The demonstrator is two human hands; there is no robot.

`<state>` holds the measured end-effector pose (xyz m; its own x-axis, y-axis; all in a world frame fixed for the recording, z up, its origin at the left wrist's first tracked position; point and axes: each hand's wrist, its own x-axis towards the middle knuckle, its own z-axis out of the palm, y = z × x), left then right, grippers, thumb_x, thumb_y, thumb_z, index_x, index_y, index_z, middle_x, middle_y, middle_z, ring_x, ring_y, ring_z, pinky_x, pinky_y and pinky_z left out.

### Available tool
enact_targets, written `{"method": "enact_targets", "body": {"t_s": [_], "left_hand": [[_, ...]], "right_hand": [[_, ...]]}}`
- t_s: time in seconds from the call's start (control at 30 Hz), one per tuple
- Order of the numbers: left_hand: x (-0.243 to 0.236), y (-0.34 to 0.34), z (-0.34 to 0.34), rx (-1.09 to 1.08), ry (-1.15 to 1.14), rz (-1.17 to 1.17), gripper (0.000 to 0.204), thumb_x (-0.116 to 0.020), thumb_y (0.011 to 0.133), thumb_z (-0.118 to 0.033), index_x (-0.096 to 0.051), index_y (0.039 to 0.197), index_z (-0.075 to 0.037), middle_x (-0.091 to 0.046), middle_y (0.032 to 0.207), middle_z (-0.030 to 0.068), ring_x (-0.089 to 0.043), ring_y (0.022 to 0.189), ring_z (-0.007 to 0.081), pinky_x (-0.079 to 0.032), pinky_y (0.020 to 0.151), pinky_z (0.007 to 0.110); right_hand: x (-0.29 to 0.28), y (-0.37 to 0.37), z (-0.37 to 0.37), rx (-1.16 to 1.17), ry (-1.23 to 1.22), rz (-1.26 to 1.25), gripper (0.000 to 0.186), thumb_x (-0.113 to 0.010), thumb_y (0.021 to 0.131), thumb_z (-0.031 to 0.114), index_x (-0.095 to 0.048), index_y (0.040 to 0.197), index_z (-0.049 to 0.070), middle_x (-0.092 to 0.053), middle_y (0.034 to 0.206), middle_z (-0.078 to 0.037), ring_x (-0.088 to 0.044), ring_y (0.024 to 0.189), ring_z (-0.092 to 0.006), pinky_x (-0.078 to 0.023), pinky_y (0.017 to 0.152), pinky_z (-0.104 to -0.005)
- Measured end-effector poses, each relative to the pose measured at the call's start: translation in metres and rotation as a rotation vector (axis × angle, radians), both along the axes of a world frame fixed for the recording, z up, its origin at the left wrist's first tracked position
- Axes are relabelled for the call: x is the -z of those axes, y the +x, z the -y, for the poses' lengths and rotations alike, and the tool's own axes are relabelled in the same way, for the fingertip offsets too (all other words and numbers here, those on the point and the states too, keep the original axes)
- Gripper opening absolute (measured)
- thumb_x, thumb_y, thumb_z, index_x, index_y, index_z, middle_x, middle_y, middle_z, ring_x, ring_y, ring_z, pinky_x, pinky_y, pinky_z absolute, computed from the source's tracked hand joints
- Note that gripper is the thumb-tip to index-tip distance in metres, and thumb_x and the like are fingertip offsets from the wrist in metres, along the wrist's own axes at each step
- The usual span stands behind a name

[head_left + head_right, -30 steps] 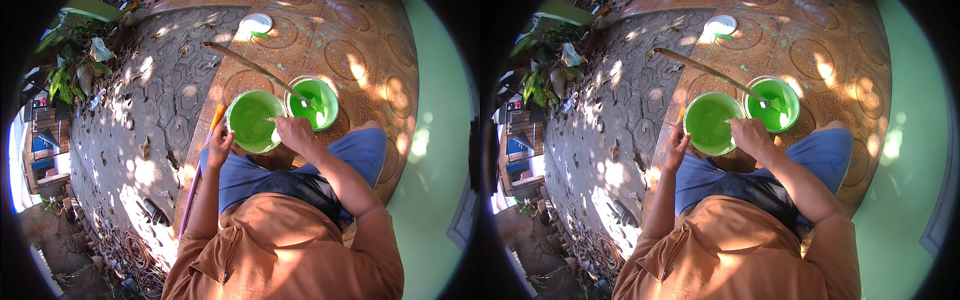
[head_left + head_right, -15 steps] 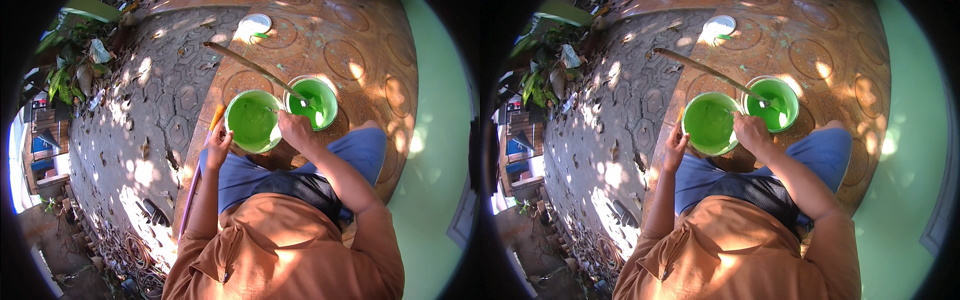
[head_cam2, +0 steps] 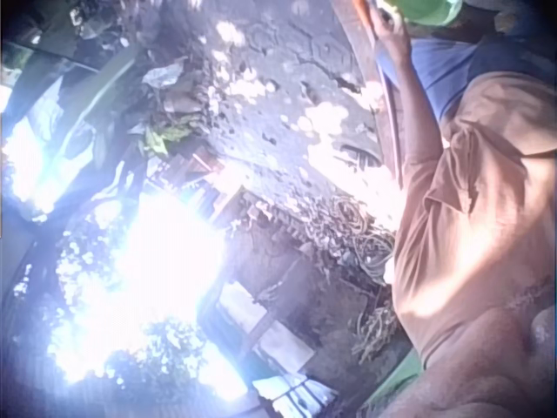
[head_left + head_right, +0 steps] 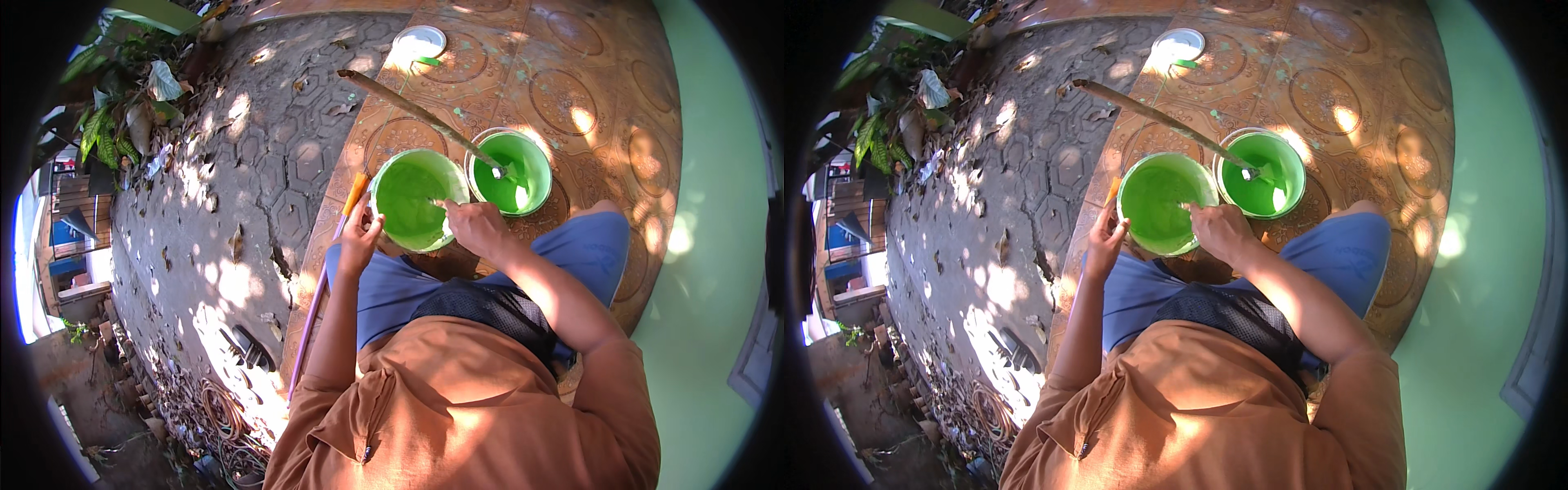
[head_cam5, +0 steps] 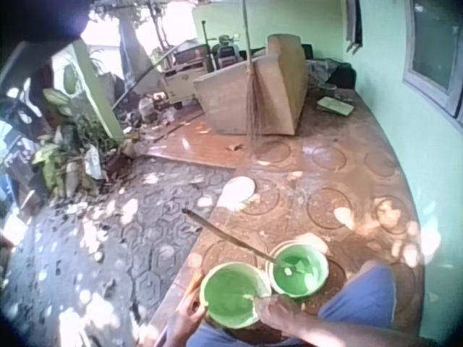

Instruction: The person sits on the floor and uses a stick to stir green paint in a bucket. They then use a paintbrush to scoop paint from the larger bucket and transfer it into a smaller bucket, repeating the process to fill the smaller container.

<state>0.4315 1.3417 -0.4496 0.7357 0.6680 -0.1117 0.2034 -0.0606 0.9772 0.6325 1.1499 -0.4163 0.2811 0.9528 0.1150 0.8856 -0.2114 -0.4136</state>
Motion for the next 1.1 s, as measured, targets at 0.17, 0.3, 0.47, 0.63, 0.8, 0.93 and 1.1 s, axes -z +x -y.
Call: {"method": "enact_targets", "body": {"t_s": [0.17, 0.3, 0.47, 0.63, 0.8, 0.93, 1.1], "left_hand": [[-0.006, -0.001, -0.002, 0.029, -0.031, -0.04, 0.055, -0.056, 0.098, -0.001, -0.035, 0.149, 0.004, -0.057, 0.13, 0.0093, -0.055, 0.116, 0.0154, -0.042, 0.101, 0.029], [-0.008, 0.0, -0.002, 0.037, -0.039, -0.034, 0.054, -0.056, 0.098, -0.002, -0.036, 0.148, 0.003, -0.057, 0.129, 0.0086, -0.055, 0.115, 0.0146, -0.043, 0.1, 0.028], [-0.006, -0.002, -0.006, 0.034, 0.015, -0.098, 0.054, -0.058, 0.098, -0.004, -0.038, 0.147, 0.002, -0.059, 0.114, 0.0044, -0.055, 0.103, 0.0113, -0.044, 0.091, 0.024], [-0.005, -0.001, -0.007, 0.012, 0.063, -0.12, 0.054, -0.061, 0.095, -0.004, -0.042, 0.146, 0.002, -0.056, 0.099, 0.001, -0.052, 0.09, 0.0093, -0.044, 0.082, 0.023], [-0.001, 0.0, -0.004, -0.035, 0.008, -0.043, 0.057, -0.066, 0.093, -0.008, -0.045, 0.145, 0.0, -0.052, 0.092, -0.0007, -0.048, 0.082, 0.0089, -0.044, 0.076, 0.023], [-0.004, -0.001, -0.003, -0.004, 0.008, -0.104, 0.055, -0.058, 0.096, -0.003, -0.039, 0.147, 0.003, -0.06, 0.106, 0.0043, -0.055, 0.095, 0.0107, -0.044, 0.087, 0.024], [0.0, -0.003, -0.003, -0.007, 0.008, -0.108, 0.056, -0.06, 0.095, -0.005, -0.039, 0.147, 0.003, -0.06, 0.106, 0.005, -0.055, 0.095, 0.0119, -0.044, 0.087, 0.025]], "right_hand": [[0.005, 0.014, 0.0, 0.111, 0.037, 0.068, 0.013, -0.057, 0.09, 0.012, -0.066, 0.092, 0.003, -0.067, 0.062, -0.013, -0.069, 0.058, -0.0263, -0.056, 0.054, -0.0384], [0.002, 0.015, 0.004, 0.115, -0.131, 0.139, 0.012, -0.056, 0.089, 0.01, -0.066, 0.092, 0.003, -0.067, 0.063, -0.014, -0.069, 0.058, -0.0278, -0.056, 0.053, -0.0383], [-0.014, 0.006, 0.007, 0.039, -0.155, 0.047, 0.014, -0.056, 0.088, 0.008, -0.067, 0.092, 0.001, -0.068, 0.065, -0.014, -0.07, 0.06, -0.0283, -0.056, 0.053, -0.0385], [-0.014, 0.007, 0.001, 0.102, -0.175, 0.14, 0.014, -0.057, 0.086, 0.009, -0.067, 0.087, 0.0, -0.069, 0.067, -0.014, -0.071, 0.061, -0.0276, -0.056, 0.055, -0.0386], [-0.026, 0.001, 0.003, 0.005, -0.187, 0.036, 0.012, -0.059, 0.084, 0.009, -0.068, 0.082, 0.001, -0.069, 0.067, -0.015, -0.071, 0.061, -0.0278, -0.057, 0.056, -0.0394], [-0.017, 0.007, 0.0, 0.109, -0.16, 0.081, 0.012, -0.06, 0.083, 0.01, -0.069, 0.078, 0.002, -0.069, 0.067, -0.017, -0.071, 0.063, -0.0304, -0.057, 0.057, -0.0402], [-0.024, 0.001, 0.006, -0.04, -0.196, 0.052, 0.017, -0.058, 0.086, 0.008, -0.067, 0.073, 0.003, -0.067, 0.065, -0.019, -0.07, 0.061, -0.0314, -0.056, 0.054, -0.041]]}}
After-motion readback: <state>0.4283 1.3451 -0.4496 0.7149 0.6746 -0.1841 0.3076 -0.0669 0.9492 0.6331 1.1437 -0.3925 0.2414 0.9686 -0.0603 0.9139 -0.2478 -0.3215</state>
